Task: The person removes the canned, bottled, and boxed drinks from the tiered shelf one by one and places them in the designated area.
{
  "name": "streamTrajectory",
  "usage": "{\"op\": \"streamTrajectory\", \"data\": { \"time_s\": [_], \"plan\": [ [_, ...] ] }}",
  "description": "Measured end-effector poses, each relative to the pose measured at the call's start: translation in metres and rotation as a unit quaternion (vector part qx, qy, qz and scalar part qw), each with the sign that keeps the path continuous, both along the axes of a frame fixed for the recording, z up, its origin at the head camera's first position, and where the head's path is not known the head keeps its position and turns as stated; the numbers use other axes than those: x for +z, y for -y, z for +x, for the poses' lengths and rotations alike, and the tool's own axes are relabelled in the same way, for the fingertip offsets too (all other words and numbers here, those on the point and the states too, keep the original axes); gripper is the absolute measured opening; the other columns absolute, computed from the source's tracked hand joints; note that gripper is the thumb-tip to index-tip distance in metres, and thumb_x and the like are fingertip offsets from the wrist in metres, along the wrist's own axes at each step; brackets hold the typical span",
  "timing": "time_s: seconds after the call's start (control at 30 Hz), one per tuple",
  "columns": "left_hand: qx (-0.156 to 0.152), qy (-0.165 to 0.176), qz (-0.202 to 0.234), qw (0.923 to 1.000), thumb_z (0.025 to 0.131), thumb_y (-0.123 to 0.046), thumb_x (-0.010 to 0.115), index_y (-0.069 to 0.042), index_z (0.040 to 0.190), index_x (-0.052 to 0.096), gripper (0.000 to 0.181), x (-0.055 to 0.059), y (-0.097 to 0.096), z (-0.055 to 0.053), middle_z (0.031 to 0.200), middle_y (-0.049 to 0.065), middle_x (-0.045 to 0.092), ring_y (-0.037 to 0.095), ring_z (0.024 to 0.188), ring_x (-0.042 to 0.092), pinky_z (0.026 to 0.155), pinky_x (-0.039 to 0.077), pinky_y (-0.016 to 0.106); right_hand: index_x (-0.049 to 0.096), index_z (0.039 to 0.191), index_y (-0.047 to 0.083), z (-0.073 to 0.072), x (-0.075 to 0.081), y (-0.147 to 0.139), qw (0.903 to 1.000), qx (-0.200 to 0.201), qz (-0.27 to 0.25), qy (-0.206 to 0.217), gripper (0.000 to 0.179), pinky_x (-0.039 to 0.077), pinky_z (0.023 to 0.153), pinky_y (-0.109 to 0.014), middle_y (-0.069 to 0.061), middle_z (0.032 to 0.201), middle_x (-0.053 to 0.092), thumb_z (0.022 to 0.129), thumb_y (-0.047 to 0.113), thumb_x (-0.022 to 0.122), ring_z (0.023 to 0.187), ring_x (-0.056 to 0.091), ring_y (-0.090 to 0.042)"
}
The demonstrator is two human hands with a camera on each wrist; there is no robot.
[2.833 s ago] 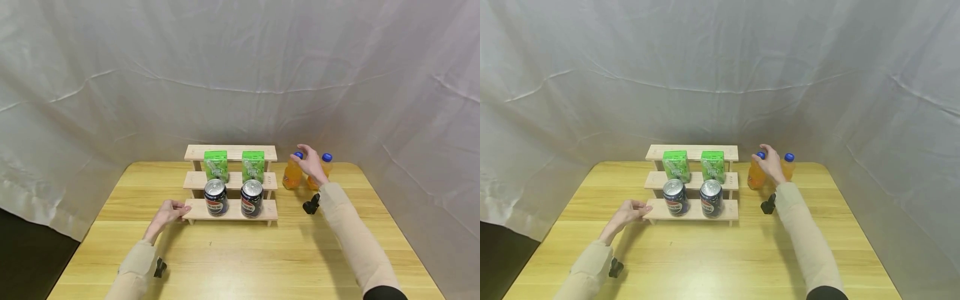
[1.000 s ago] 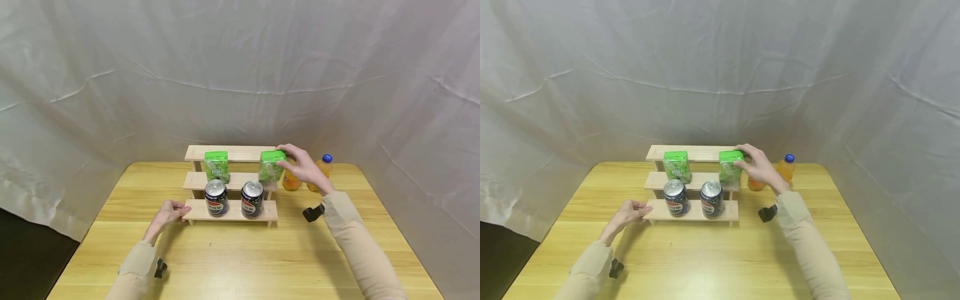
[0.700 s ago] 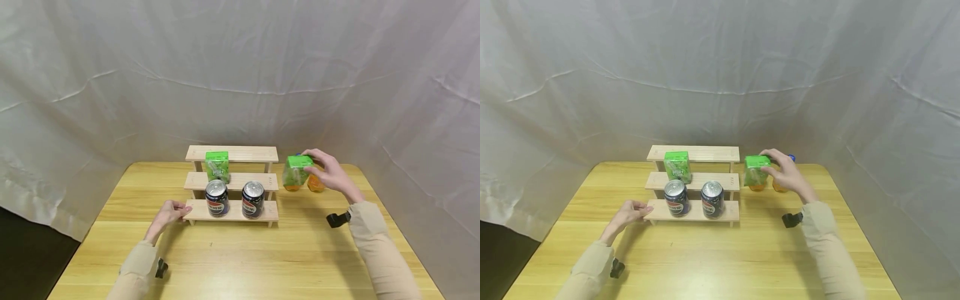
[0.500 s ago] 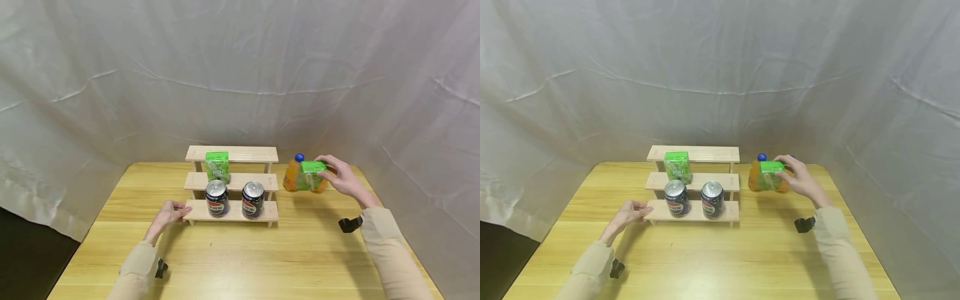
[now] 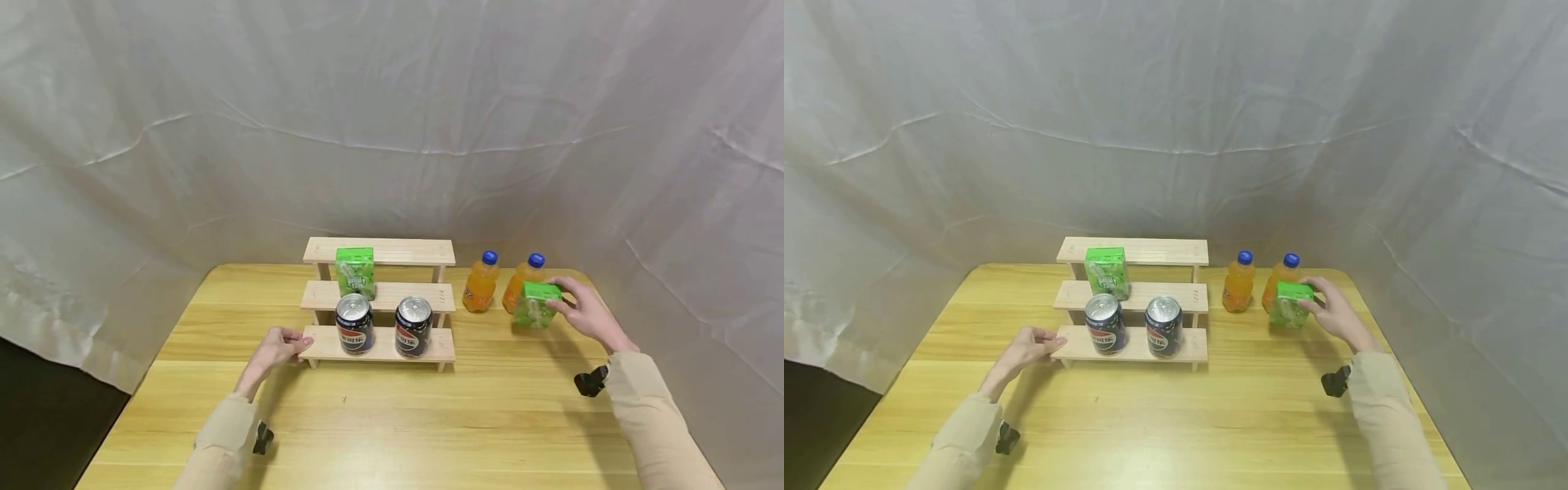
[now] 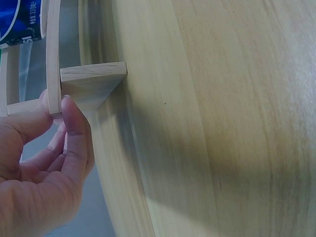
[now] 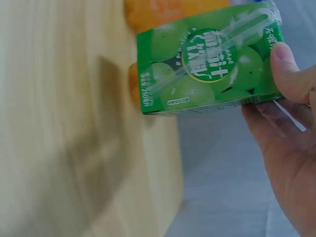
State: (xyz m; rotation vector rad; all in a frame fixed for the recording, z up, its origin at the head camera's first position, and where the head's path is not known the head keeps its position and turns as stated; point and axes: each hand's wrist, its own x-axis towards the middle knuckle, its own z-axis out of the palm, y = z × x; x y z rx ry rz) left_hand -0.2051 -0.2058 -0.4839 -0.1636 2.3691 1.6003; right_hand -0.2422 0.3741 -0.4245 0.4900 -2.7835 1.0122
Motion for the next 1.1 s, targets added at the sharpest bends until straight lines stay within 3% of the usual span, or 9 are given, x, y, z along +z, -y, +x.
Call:
{"op": "streamTrajectory", "data": {
  "time_s": [0.37, 0.63, 0.7, 0.8, 0.87, 0.93, 1.03, 1.1],
  "plan": [
    [-0.004, 0.002, -0.016, 0.9999, 0.097, -0.012, 0.067, 0.023, 0.121, 0.053, 0.045, 0.001, 0.0, 0.0, 0.088, 0.015, 0.069, 0.008, 0.063, 0.062, 0.068, 0.062, 0.026, 0.059, 0.123, -0.005, -0.005, -0.029, -0.016, 0.9997, -0.017, -0.018, 0.004, 0.028, 0.044, 0.071, -0.01, -0.026, 0.113, 0.063, 0.098, 0.007, 0.064, 0.092, 0.05, 0.004],
    [-0.007, 0.003, -0.018, 0.9998, 0.097, -0.011, 0.066, 0.023, 0.122, 0.053, 0.045, 0.001, -0.001, 0.0, 0.089, 0.016, 0.069, 0.009, 0.064, 0.063, 0.07, 0.062, 0.027, 0.053, 0.13, -0.008, -0.009, -0.04, -0.02, 0.9982, -0.015, -0.031, 0.048, 0.034, 0.047, 0.073, -0.01, -0.028, 0.12, 0.061, 0.1, 0.006, 0.06, 0.097, 0.051, 0.005],
    [-0.007, 0.003, -0.018, 0.9998, 0.097, -0.012, 0.066, 0.023, 0.122, 0.053, 0.044, 0.002, -0.001, 0.001, 0.089, 0.015, 0.069, 0.009, 0.064, 0.063, 0.07, 0.062, 0.028, 0.052, 0.13, -0.008, -0.009, -0.04, -0.02, 0.9976, -0.015, -0.031, 0.061, 0.034, 0.047, 0.075, -0.01, -0.029, 0.121, 0.06, 0.101, 0.007, 0.059, 0.102, 0.055, -0.003],
    [-0.005, 0.004, -0.015, 0.9999, 0.097, -0.012, 0.067, 0.023, 0.121, 0.054, 0.044, 0.002, 0.0, 0.001, 0.088, 0.014, 0.069, 0.008, 0.064, 0.062, 0.069, 0.062, 0.027, 0.05, 0.133, -0.009, -0.009, -0.037, -0.02, 0.996, -0.009, -0.038, 0.08, 0.036, 0.047, 0.078, -0.007, -0.032, 0.127, 0.057, 0.102, 0.009, 0.057, 0.116, 0.059, -0.027],
    [-0.005, 0.003, -0.013, 0.9999, 0.097, -0.012, 0.066, 0.022, 0.12, 0.054, 0.043, 0.002, 0.001, 0.001, 0.087, 0.013, 0.069, 0.008, 0.064, 0.062, 0.069, 0.062, 0.026, 0.047, 0.136, -0.01, -0.009, -0.035, -0.02, 0.9943, -0.003, -0.044, 0.097, 0.039, 0.046, 0.082, -0.006, -0.034, 0.132, 0.054, 0.103, 0.011, 0.055, 0.125, 0.053, -0.047],
    [-0.001, 0.005, -0.011, 0.9999, 0.097, -0.011, 0.067, 0.022, 0.12, 0.055, 0.042, 0.0, 0.001, 0.0, 0.087, 0.012, 0.069, 0.008, 0.063, 0.062, 0.068, 0.062, 0.025, 0.043, 0.14, -0.011, -0.008, -0.033, -0.021, 0.9919, 0.004, -0.052, 0.116, 0.043, 0.047, 0.086, -0.005, -0.037, 0.138, 0.048, 0.105, 0.011, 0.053, 0.133, 0.043, -0.056],
    [-0.001, 0.004, -0.01, 0.9999, 0.097, -0.011, 0.066, 0.022, 0.12, 0.054, 0.043, 0.0, 0.001, 0.0, 0.087, 0.012, 0.069, 0.008, 0.063, 0.063, 0.068, 0.062, 0.024, 0.039, 0.145, -0.011, -0.006, -0.029, -0.021, 0.9907, 0.001, -0.059, 0.122, 0.047, 0.044, 0.089, -0.002, -0.037, 0.144, 0.043, 0.106, 0.014, 0.049, 0.134, 0.043, -0.052],
    [0.0, 0.004, -0.011, 0.9999, 0.097, -0.011, 0.067, 0.022, 0.12, 0.054, 0.043, 0.0, 0.001, 0.0, 0.087, 0.013, 0.069, 0.008, 0.063, 0.063, 0.068, 0.062, 0.025, 0.041, 0.145, -0.009, -0.004, -0.025, -0.019, 0.9935, -0.016, -0.059, 0.096, 0.047, 0.041, 0.088, 0.0, -0.035, 0.144, 0.045, 0.107, 0.017, 0.049, 0.13, 0.051, -0.035]
  ]
}}
